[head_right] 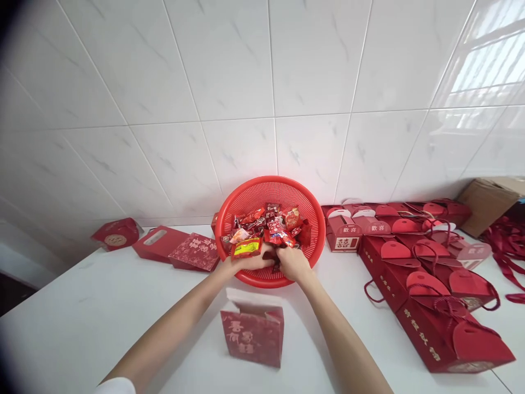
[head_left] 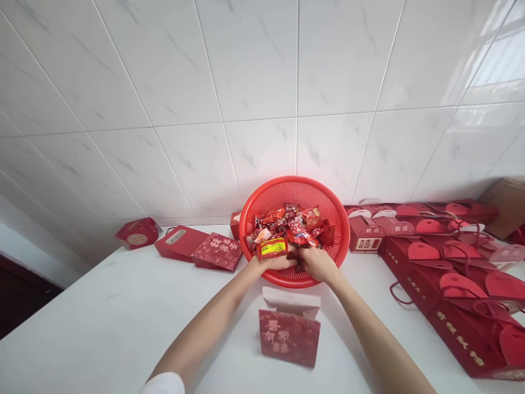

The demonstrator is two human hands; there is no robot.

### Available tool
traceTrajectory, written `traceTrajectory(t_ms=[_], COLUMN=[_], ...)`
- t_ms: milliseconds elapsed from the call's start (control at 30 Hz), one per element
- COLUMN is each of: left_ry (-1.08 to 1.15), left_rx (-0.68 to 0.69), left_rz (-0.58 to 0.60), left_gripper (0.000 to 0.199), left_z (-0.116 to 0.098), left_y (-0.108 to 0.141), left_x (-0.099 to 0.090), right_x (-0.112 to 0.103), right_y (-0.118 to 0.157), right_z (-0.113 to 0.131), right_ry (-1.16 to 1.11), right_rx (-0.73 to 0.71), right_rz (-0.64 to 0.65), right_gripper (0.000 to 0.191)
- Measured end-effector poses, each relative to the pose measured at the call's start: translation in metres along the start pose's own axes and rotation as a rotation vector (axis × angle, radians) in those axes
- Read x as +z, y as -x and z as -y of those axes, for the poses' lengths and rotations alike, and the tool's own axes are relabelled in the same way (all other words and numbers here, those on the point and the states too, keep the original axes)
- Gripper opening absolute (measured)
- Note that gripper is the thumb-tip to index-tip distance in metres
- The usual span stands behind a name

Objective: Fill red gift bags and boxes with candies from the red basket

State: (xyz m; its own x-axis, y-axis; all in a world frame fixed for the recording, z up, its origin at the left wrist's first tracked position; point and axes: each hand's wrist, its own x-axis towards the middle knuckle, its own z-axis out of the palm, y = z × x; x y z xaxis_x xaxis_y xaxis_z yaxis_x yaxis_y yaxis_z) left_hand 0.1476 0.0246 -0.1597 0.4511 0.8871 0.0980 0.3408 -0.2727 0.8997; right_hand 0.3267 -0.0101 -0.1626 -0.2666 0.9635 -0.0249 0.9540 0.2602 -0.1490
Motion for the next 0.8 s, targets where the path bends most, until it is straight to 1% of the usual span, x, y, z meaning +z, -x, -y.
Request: traceTrajectory(t_ms=[33,67,133,167,233,300,367,433,533,600,633,700,767,800], left_ry=[-0.083,-0.257,-0.435,-0.486,-0.465,-0.386,-0.249,-0.098,0.102,0.240,0.328,0.527,0.682,0.722], left_rx=[0.038,0.132,0.227,0.253,0.240,0.210,0.164,0.114,0.059,0.011,-0.013,-0.032,-0.013,-0.006], left_rz=[0.077,0.177,0.306,0.339,0.349,0.349,0.349,0.343,0.293,0.304,0.337,0.441,0.575,0.652], left_gripper=[0.017,0.012,0.006,0.006,0.008,0.014,0.021,0.026,0.033,0.035,0.036,0.037,0.041,0.045], left_z=[-0.007,-0.012,-0.015,-0.014,-0.006,0.005,0.013,0.015,0.004,-0.009,-0.015,-0.026,-0.031,-0.031], left_y=[-0.011,-0.020,-0.033,-0.036,-0.038,-0.039,-0.041,-0.043,-0.044,-0.040,-0.038,-0.034,-0.031,-0.030], left_x=[0.002,0.004,0.006,0.007,0.007,0.007,0.008,0.009,0.007,0.004,0.003,0.000,0.000,0.000], right_x=[0.000,0.000,0.001,0.001,0.002,0.001,0.000,-0.002,-0.002,0.000,0.002,0.005,0.008,0.009], right_y=[-0.001,-0.001,-0.002,-0.002,-0.002,-0.003,-0.005,-0.006,-0.007,-0.005,-0.004,-0.001,0.001,0.001], right_z=[0.000,-0.001,-0.001,-0.002,-0.002,-0.002,-0.001,-0.001,-0.002,-0.003,-0.004,-0.005,-0.006,-0.006], right_ry=[-0.008,-0.015,-0.028,-0.035,-0.045,-0.051,-0.052,-0.052,-0.059,-0.067,-0.071,-0.075,-0.081,-0.082], right_rx=[-0.001,-0.001,0.004,0.006,0.009,0.017,0.036,0.060,0.077,0.066,0.055,0.027,0.002,-0.009], right_rz=[-0.004,-0.008,-0.017,-0.021,-0.031,-0.044,-0.061,-0.078,-0.098,-0.093,-0.084,-0.063,-0.042,-0.031], right_gripper=[0.030,0.030,0.029,0.029,0.028,0.027,0.027,0.028,0.029,0.030,0.031,0.034,0.035,0.035])
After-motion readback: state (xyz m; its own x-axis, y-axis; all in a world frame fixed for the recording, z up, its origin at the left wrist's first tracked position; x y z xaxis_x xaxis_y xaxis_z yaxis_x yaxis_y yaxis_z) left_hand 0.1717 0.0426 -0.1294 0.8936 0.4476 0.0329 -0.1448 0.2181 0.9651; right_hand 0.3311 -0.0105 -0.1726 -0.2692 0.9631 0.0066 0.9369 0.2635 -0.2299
